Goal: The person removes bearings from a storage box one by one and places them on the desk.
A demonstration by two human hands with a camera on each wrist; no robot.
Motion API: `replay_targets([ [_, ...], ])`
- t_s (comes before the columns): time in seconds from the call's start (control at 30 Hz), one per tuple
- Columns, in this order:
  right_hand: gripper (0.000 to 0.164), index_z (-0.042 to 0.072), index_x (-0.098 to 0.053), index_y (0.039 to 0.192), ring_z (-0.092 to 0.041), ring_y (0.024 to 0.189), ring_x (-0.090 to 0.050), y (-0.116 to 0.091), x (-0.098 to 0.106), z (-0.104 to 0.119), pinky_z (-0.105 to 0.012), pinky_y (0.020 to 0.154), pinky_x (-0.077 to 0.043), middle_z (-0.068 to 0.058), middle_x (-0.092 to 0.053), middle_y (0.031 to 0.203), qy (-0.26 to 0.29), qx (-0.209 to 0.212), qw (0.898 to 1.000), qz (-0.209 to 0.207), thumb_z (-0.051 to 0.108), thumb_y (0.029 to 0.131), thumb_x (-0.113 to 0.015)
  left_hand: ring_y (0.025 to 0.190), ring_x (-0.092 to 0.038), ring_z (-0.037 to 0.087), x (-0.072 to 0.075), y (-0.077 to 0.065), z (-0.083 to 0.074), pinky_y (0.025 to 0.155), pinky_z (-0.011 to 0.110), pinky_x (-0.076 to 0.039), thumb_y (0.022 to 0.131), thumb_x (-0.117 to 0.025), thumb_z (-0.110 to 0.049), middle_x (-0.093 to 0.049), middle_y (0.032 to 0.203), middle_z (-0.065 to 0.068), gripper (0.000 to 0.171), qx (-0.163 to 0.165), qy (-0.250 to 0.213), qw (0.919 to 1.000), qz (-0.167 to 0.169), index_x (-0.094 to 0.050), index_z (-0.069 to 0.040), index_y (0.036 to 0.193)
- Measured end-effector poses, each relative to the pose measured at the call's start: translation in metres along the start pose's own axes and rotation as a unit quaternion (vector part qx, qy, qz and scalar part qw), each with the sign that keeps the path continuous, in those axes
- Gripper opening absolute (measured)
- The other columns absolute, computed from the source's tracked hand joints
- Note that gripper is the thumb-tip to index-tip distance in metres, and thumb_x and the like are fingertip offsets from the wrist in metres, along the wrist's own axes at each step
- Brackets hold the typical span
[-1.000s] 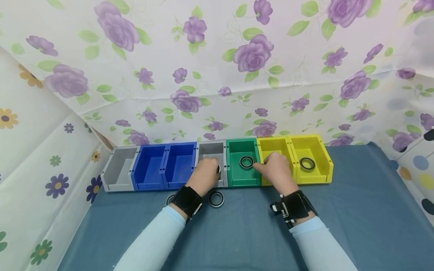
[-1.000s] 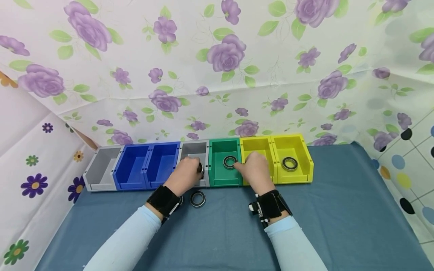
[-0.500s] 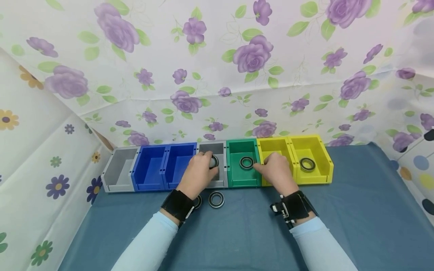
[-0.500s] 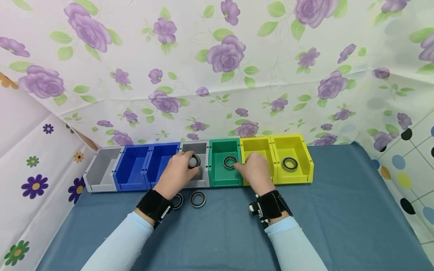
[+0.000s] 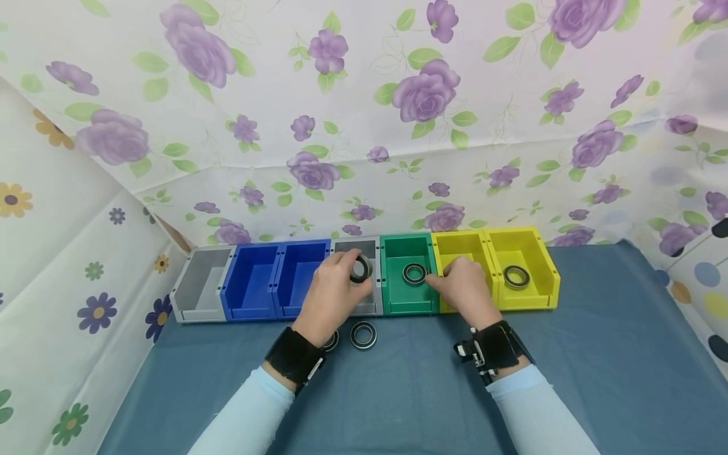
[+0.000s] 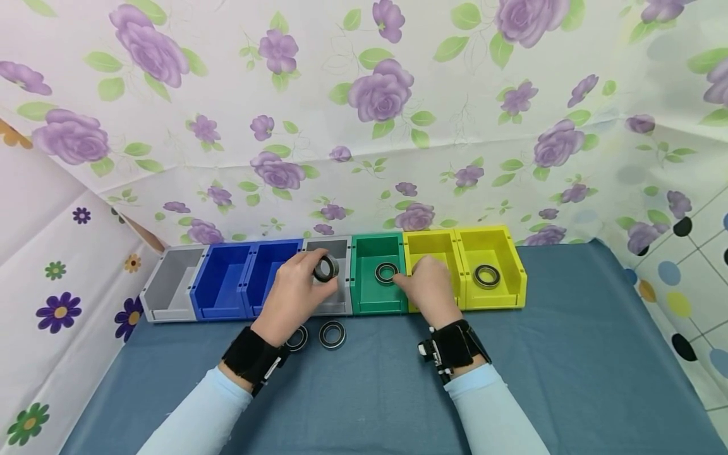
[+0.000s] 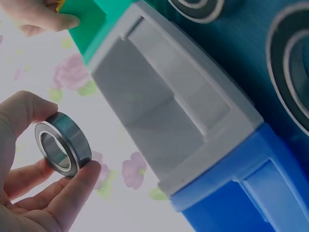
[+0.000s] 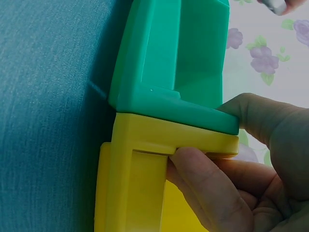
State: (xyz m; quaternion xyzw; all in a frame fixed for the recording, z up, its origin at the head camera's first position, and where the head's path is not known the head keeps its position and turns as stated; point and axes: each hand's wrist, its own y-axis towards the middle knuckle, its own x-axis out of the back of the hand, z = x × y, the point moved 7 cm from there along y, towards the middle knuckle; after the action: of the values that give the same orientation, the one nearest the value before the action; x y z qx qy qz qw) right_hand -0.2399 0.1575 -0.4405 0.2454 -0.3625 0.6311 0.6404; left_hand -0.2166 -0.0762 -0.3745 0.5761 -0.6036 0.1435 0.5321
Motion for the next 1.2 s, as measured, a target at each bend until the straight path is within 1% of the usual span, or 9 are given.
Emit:
replay_targets([
  [0.2, 0.049, 0.012, -0.043, 0.052, -0.014, 0.039, -0.035, -0.001, 0.000, 0.001, -0.024, 0.038, -0.027, 0.003, -0.033, 0.046, -0.003, 0.001, 1.000, 0.001, 0.043, 0.082, -0.066, 0.101, -0.054, 0.016, 0.005, -0.006, -0.013, 0.077, 0.024, -0.047, 0.080, -0.071, -0.027, -0.057, 0.113, 0.007, 0.050, -0.021, -0.028, 0.9993, -0.012, -0.056, -0.010, 0.124],
  [0.33, 0.049, 0.011, -0.043, 0.052, -0.014, 0.039, -0.035, -0.001, 0.001, 0.001, -0.024, 0.038, -0.027, 0.003, -0.033, 0.046, -0.001, 0.002, 1.000, 0.000, 0.044, 0.082, -0.066, 0.105, -0.053, 0.015, 0.005, -0.011, -0.023, 0.080, 0.022, -0.045, 0.080, -0.071, -0.027, -0.056, 0.116, 0.006, 0.050, -0.040, -0.050, 0.9978, -0.015, -0.056, -0.012, 0.125],
  [0.5, 0.049, 0.011, -0.044, 0.052, -0.014, 0.039, -0.036, -0.002, 0.001, 0.001, -0.025, 0.038, -0.027, 0.003, -0.033, 0.046, -0.002, 0.000, 1.000, -0.001, 0.044, 0.081, -0.066, 0.109, -0.051, 0.012, 0.002, -0.018, -0.036, 0.083, 0.019, -0.042, 0.081, -0.071, -0.024, -0.054, 0.119, 0.004, 0.048, -0.076, -0.082, 0.9934, -0.025, -0.056, -0.013, 0.125],
  [0.6, 0.049, 0.011, -0.044, 0.052, -0.014, 0.039, -0.036, -0.002, 0.001, 0.001, -0.025, 0.038, -0.027, 0.003, -0.033, 0.046, -0.003, 0.000, 1.000, -0.004, 0.043, 0.081, -0.067, 0.109, -0.050, 0.009, -0.003, -0.023, -0.044, 0.083, 0.018, -0.042, 0.080, -0.071, -0.021, -0.054, 0.120, 0.003, 0.047, -0.098, -0.103, 0.9895, -0.022, -0.056, -0.013, 0.124],
  [0.67, 0.049, 0.011, -0.045, 0.051, -0.014, 0.038, -0.036, -0.002, 0.001, 0.002, -0.025, 0.038, -0.027, 0.003, -0.033, 0.046, -0.002, 0.002, 1.000, -0.005, 0.043, 0.081, -0.067, 0.109, -0.049, 0.007, -0.007, -0.026, -0.048, 0.083, 0.018, -0.042, 0.080, -0.071, -0.021, -0.054, 0.120, 0.001, 0.047, -0.108, -0.113, 0.9875, -0.013, -0.056, -0.014, 0.124],
  [0.77, 0.049, 0.011, -0.045, 0.051, -0.014, 0.038, -0.035, -0.002, 0.001, 0.002, -0.025, 0.037, -0.027, 0.003, -0.033, 0.045, -0.002, 0.008, 1.000, -0.010, 0.042, 0.081, -0.067, 0.108, -0.048, 0.005, -0.015, -0.032, -0.052, 0.083, 0.016, -0.041, 0.079, -0.070, -0.020, -0.053, 0.119, -0.001, 0.048, -0.113, -0.119, 0.9864, 0.008, -0.056, -0.016, 0.125],
  [0.9, 0.050, 0.011, -0.045, 0.050, -0.013, 0.038, -0.036, -0.002, 0.001, 0.002, -0.025, 0.037, -0.027, 0.004, -0.032, 0.045, -0.004, 0.012, 1.000, -0.016, 0.043, 0.081, -0.067, 0.107, -0.046, 0.002, -0.028, -0.037, -0.054, 0.084, 0.015, -0.039, 0.079, -0.071, -0.021, -0.052, 0.118, -0.004, 0.048, -0.106, -0.111, 0.9874, 0.040, -0.056, -0.016, 0.124],
  [1.0, 0.050, 0.011, -0.045, 0.050, -0.013, 0.038, -0.036, -0.002, 0.001, 0.002, -0.025, 0.037, -0.026, 0.004, -0.032, 0.045, -0.005, 0.015, 1.000, -0.019, 0.044, 0.081, -0.068, 0.107, -0.046, 0.004, -0.036, -0.041, -0.055, 0.084, 0.014, -0.039, 0.078, -0.072, -0.022, -0.052, 0.117, -0.005, 0.049, -0.100, -0.106, 0.9874, 0.061, -0.056, -0.016, 0.124],
  [1.2, 0.050, 0.011, -0.045, 0.050, -0.013, 0.038, -0.035, -0.002, 0.001, 0.002, -0.025, 0.037, -0.026, 0.004, -0.031, 0.045, -0.008, 0.019, 1.000, -0.018, 0.044, 0.081, -0.067, 0.108, -0.048, 0.007, -0.050, -0.050, -0.056, 0.084, 0.013, -0.038, 0.079, -0.072, -0.025, -0.053, 0.119, -0.002, 0.050, -0.098, -0.081, 0.9872, 0.097, -0.055, -0.016, 0.126],
])
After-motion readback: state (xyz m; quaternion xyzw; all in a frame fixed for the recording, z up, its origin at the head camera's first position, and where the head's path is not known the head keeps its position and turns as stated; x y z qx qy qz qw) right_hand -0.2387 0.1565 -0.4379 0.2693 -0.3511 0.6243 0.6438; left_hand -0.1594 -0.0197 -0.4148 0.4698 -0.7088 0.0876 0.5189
